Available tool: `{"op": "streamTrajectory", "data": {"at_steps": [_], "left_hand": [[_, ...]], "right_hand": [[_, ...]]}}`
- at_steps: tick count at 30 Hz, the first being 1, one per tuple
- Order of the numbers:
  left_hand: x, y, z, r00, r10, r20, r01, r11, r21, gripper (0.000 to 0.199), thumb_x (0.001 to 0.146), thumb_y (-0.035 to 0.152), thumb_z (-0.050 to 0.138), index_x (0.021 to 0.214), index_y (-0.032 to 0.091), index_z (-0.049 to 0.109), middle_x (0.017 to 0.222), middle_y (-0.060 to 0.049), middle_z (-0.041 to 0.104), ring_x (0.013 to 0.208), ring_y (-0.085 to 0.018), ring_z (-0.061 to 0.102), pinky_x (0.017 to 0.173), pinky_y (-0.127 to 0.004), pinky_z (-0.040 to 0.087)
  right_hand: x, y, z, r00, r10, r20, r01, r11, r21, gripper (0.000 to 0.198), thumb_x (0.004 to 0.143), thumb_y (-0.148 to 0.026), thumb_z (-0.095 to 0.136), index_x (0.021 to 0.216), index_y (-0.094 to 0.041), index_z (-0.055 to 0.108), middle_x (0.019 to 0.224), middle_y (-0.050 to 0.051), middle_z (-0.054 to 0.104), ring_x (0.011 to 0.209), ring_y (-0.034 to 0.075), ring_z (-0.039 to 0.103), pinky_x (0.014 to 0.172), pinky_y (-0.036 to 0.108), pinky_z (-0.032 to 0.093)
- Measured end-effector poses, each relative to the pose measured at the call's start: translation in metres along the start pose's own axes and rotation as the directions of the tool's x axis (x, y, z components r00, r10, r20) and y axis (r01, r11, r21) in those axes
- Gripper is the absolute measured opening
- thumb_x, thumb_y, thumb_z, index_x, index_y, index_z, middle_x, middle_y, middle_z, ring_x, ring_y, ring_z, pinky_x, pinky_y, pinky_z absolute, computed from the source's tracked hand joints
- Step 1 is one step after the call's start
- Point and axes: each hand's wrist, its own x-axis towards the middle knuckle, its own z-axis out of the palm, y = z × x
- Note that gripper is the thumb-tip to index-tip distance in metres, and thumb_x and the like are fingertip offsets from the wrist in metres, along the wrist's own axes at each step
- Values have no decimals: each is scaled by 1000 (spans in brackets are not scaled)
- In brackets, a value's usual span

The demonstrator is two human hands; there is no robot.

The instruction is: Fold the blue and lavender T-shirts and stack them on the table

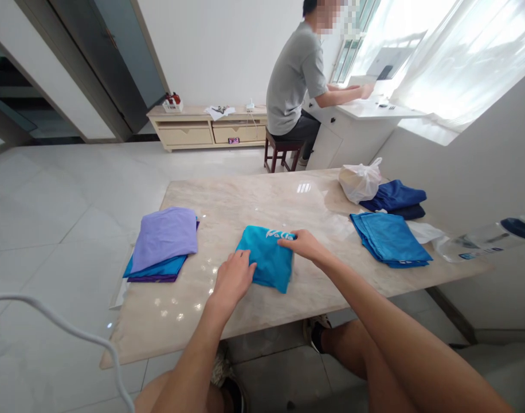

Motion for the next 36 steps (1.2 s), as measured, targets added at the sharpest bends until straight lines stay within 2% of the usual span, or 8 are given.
{"op": "streamTrajectory", "data": {"at_steps": [4, 9, 15, 18, 23, 30, 33, 36], "left_hand": [[1, -1, 0, 995, 2, -101, -9, 997, -72, 33, 111, 30, 53, 136, 17, 69, 137, -18, 74, 131, -34, 68, 102, -45, 58], [6, -6, 2, 966, -46, -256, -19, 970, -242, 33, 107, 26, 56, 135, 16, 69, 136, -18, 74, 131, -36, 68, 110, -50, 56], [22, -15, -6, 891, -232, -390, -139, 679, -721, 58, 96, 46, 78, 145, 22, 62, 154, -19, 63, 146, -36, 60, 121, -55, 49], [20, -14, -21, 928, -316, -196, -86, 329, -940, 79, 85, 58, 89, 150, 22, 60, 164, -20, 58, 154, -38, 53, 125, -55, 48], [4, -5, -43, 966, -17, 257, 247, -214, -945, 80, 85, 69, 85, 145, 19, 69, 142, -18, 76, 139, -40, 68, 117, -54, 59], [1, 1, -46, 957, -120, 265, 222, -289, -931, 67, 82, 39, 94, 141, 16, 72, 137, -17, 79, 126, -36, 77, 114, -50, 63], [2, -9, -45, 954, -181, 241, 186, -276, -943, 66, 84, 44, 92, 139, 15, 72, 134, -17, 80, 124, -37, 78, 110, -52, 66], [1, -22, -47, 954, -232, 191, 130, -255, -958, 67, 89, 57, 85, 140, 17, 71, 131, -16, 81, 125, -38, 77, 108, -53, 67]], "right_hand": [[2, -3, -6, 917, -50, -395, 143, 967, 210, 37, 88, -59, 70, 82, -22, 67, 79, 2, 71, 77, 22, 65, 68, 31, 49], [-6, -11, -12, 749, -248, -614, 294, 955, -27, 42, 93, -62, 67, 76, -27, 52, 66, -1, 58, 69, 20, 53, 70, 32, 44], [-29, -36, -21, 739, -475, -477, 574, 815, 76, 42, 93, -63, 73, 81, -25, 61, 74, -1, 63, 76, 20, 58, 73, 32, 48], [-42, -49, -22, 779, -485, -398, 608, 740, 288, 46, 92, -70, 76, 95, -24, 72, 91, 2, 74, 90, 24, 68, 81, 36, 56], [-46, -58, -18, 888, -367, -277, 459, 700, 546, 61, 87, -82, 75, 110, -26, 78, 99, 5, 79, 101, 30, 73, 85, 41, 62], [-26, -46, -8, 913, -182, -364, 348, 814, 465, 65, 80, -85, 77, 94, -21, 77, 92, 5, 79, 102, 32, 74, 84, 39, 63], [-23, -47, 3, 992, -73, -108, 124, 777, 617, 63, 83, -81, 78, 104, -21, 78, 100, 9, 81, 106, 34, 76, 85, 43, 66], [-25, -58, 21, 979, -65, 193, -97, 686, 722, 69, 86, -82, 75, 121, -22, 75, 112, 14, 81, 110, 35, 77, 88, 49, 69]]}}
